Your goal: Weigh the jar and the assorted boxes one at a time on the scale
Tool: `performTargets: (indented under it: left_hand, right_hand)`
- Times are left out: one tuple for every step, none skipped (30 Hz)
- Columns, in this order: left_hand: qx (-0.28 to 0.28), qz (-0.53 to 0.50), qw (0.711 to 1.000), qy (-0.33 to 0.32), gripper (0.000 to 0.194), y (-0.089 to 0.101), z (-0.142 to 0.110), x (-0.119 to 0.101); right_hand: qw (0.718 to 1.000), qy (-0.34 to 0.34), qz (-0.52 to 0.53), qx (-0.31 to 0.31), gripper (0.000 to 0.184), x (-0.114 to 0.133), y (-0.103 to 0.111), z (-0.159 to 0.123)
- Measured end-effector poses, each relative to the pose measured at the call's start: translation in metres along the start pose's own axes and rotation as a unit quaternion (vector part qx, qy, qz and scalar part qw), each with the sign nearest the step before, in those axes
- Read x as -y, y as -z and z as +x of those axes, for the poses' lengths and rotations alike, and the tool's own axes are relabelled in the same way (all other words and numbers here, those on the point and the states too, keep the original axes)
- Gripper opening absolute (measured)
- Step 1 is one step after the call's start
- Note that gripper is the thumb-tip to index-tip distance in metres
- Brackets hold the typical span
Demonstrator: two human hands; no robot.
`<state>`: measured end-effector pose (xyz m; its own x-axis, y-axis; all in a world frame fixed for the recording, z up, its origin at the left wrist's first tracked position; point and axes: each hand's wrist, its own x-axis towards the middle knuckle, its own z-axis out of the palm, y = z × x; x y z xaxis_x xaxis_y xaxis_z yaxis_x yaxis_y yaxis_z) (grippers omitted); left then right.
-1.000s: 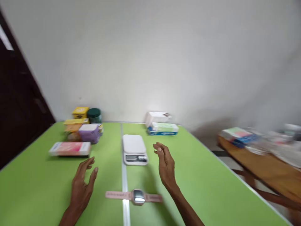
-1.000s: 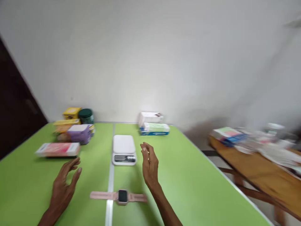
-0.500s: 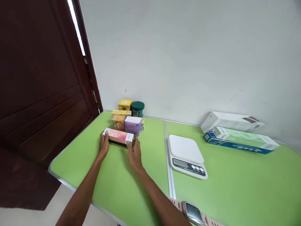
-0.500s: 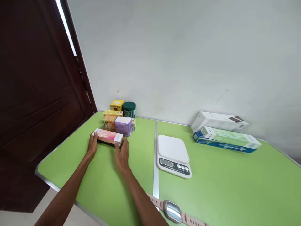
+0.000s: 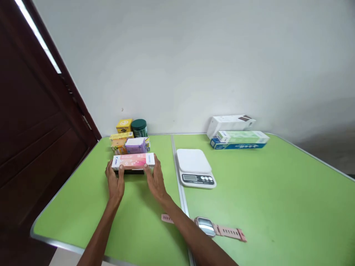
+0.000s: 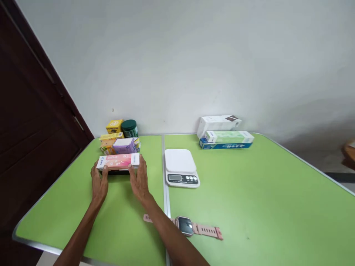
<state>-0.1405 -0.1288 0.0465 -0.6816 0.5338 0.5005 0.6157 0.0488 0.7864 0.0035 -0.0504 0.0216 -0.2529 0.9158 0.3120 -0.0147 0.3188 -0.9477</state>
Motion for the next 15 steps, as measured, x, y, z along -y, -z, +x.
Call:
performTargets:
  left_hand:
    - [0.0, -0.004, 1.0, -0.022, 0.066, -0.005, -0.004, -0.011]
    - [0.007, -0.01, 0.999, -0.041, 0.067, -0.011, -0.009, -0.022]
    - [0.02, -0.019, 0.998, -0.057, 0.068, -0.019, -0.014, -0.033]
    - [0.038, -0.028, 0.997, -0.067, 0.067, -0.029, -0.019, -0.044]
    - [0.061, -0.038, 0.995, -0.073, 0.067, -0.041, -0.025, -0.054]
    - [0.087, -0.046, 0.992, -0.075, 0.067, -0.054, -0.031, -0.062]
    - [0.114, -0.055, 0.989, -0.072, 0.067, -0.068, -0.037, -0.069]
    - [0.14, -0.064, 0.986, -0.068, 0.068, -0.082, -0.042, -0.075]
    - [0.166, -0.074, 0.981, -0.063, 0.069, -0.097, -0.048, -0.08]
    - [0.188, -0.082, 0.977, -0.058, 0.071, -0.111, -0.053, -0.083]
    - [0.207, -0.089, 0.973, -0.052, 0.071, -0.124, -0.058, -0.085]
    - [0.223, -0.092, 0.969, -0.048, 0.072, -0.135, -0.062, -0.086]
    - [0.235, -0.092, 0.967, -0.046, 0.071, -0.145, -0.065, -0.086]
    - [0.241, -0.088, 0.965, -0.045, 0.07, -0.153, -0.068, -0.085]
    - [0.244, -0.082, 0.965, -0.045, 0.069, -0.159, -0.07, -0.083]
  right_hand:
    - [1.0, 0.015, -0.002, -0.012, 0.08, 0.008, 0.013, 0.003]
    - [0.999, 0.029, -0.008, -0.027, 0.079, 0.015, 0.028, 0.005]
    - [0.998, 0.037, -0.018, -0.046, 0.077, 0.02, 0.046, 0.008]
    - [0.996, 0.041, -0.031, -0.068, 0.076, 0.024, 0.065, 0.01]
    - [0.994, 0.041, -0.045, -0.091, 0.074, 0.026, 0.085, 0.012]
    - [0.991, 0.038, -0.059, -0.112, 0.074, 0.025, 0.106, 0.014]
    - [0.988, 0.032, -0.071, -0.13, 0.073, 0.023, 0.127, 0.015]
    - [0.986, 0.025, -0.083, -0.144, 0.073, 0.018, 0.147, 0.016]
    - [0.984, 0.015, -0.092, -0.154, 0.074, 0.013, 0.165, 0.017]
    - [0.982, 0.003, -0.099, -0.16, 0.076, 0.006, 0.182, 0.018]
    - [0.981, -0.009, -0.103, -0.164, 0.077, -0.001, 0.196, 0.019]
    - [0.98, -0.018, -0.104, -0.166, 0.078, -0.007, 0.207, 0.02]
    - [0.98, -0.025, -0.103, -0.167, 0.079, -0.014, 0.216, 0.021]
    - [0.98, -0.03, -0.101, -0.166, 0.078, -0.02, 0.223, 0.023]
    - [0.981, -0.033, -0.099, -0.163, 0.076, -0.026, 0.228, 0.024]
